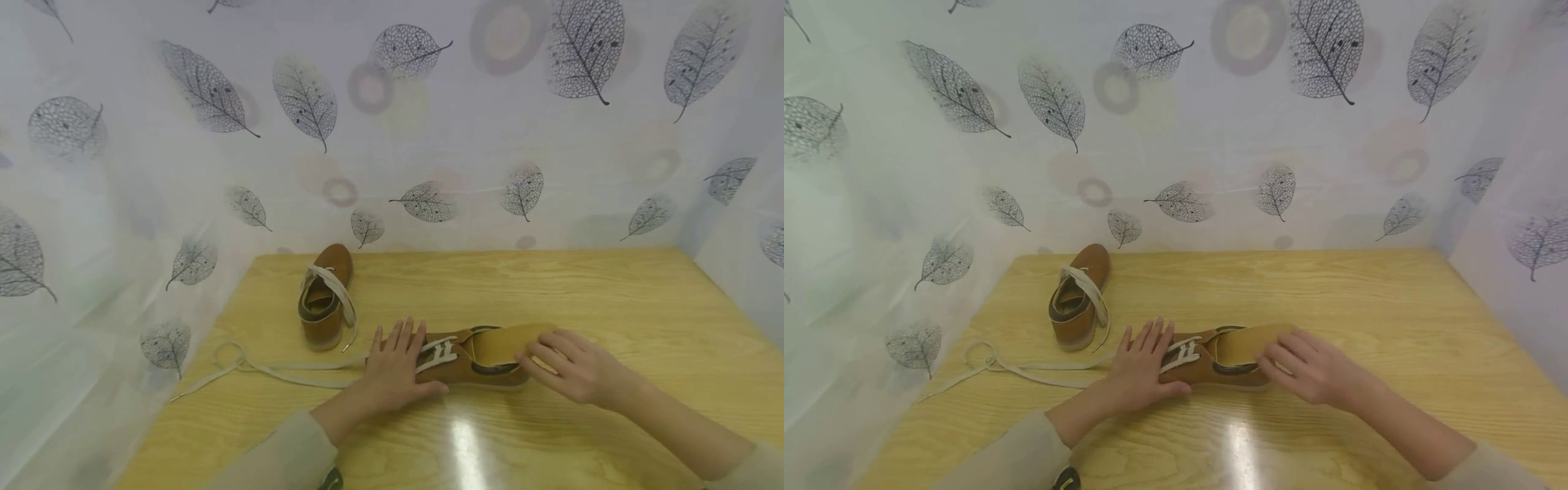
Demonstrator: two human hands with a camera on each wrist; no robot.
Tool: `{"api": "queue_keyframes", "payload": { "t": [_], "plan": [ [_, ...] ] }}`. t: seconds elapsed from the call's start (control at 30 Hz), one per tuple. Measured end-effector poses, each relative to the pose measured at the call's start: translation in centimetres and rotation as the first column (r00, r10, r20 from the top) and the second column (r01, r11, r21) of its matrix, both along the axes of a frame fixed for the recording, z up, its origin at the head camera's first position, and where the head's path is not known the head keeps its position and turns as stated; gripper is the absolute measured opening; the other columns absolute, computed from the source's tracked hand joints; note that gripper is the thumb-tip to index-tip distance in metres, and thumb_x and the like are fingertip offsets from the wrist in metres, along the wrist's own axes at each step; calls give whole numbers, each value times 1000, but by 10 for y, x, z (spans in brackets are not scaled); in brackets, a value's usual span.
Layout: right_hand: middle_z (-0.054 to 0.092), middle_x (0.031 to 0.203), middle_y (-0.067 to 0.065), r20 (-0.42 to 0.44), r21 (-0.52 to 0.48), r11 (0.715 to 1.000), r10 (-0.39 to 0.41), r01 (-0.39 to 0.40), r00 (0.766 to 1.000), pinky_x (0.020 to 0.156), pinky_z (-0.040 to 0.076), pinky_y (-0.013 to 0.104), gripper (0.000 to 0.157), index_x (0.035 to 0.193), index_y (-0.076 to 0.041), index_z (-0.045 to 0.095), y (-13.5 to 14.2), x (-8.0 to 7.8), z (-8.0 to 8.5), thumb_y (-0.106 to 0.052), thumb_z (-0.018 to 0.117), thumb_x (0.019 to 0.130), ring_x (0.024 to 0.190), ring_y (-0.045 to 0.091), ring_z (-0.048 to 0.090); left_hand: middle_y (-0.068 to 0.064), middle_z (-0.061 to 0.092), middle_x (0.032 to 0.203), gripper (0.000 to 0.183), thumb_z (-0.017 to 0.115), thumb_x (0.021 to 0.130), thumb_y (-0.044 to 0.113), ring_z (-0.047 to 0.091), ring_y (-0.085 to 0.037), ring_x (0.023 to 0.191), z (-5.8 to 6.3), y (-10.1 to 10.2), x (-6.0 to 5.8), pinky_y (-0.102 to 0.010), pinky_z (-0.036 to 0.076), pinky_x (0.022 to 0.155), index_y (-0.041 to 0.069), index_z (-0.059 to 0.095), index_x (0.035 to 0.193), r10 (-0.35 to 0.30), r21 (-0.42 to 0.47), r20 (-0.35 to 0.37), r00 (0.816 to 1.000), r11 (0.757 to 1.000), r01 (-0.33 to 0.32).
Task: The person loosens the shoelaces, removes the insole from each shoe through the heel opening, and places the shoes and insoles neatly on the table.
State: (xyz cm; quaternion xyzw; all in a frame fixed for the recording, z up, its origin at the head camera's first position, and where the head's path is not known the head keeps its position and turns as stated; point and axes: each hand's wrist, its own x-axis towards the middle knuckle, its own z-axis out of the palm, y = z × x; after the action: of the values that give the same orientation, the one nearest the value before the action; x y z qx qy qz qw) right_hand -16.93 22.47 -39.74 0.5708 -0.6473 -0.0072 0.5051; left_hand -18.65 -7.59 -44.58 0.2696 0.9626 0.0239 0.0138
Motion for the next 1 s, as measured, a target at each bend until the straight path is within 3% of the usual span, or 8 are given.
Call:
{"api": "queue_keyframes", "payload": {
  "t": [0.27,0.53,1.0],
  "plan": [
    [66,79,14,-16,19,1000,-3,3,1000,52,55,35,31,99,3,66,4,0,0,15,39,93,64,25,59,-16,13,157,109,33,76,85,14,-32,144,1,1,0,-59,9,115,12,8,153,1,0,-5,1000,1000,-1],
    [67,83,9,-40,55,995,-75,77,996,53,51,32,29,102,1,66,-2,2,-5,10,39,96,66,21,55,-16,14,157,110,33,75,85,15,-32,144,1,2,1,-59,9,115,12,7,153,6,-10,-6,1000,1000,-6],
    [67,78,10,-38,8,998,-64,64,997,50,50,32,29,89,-1,68,-10,-1,-7,4,41,98,62,22,57,-16,14,157,110,33,76,85,14,-33,144,0,0,0,-60,8,115,12,7,153,-1,-7,-9,1000,1000,1]
  ]
}}
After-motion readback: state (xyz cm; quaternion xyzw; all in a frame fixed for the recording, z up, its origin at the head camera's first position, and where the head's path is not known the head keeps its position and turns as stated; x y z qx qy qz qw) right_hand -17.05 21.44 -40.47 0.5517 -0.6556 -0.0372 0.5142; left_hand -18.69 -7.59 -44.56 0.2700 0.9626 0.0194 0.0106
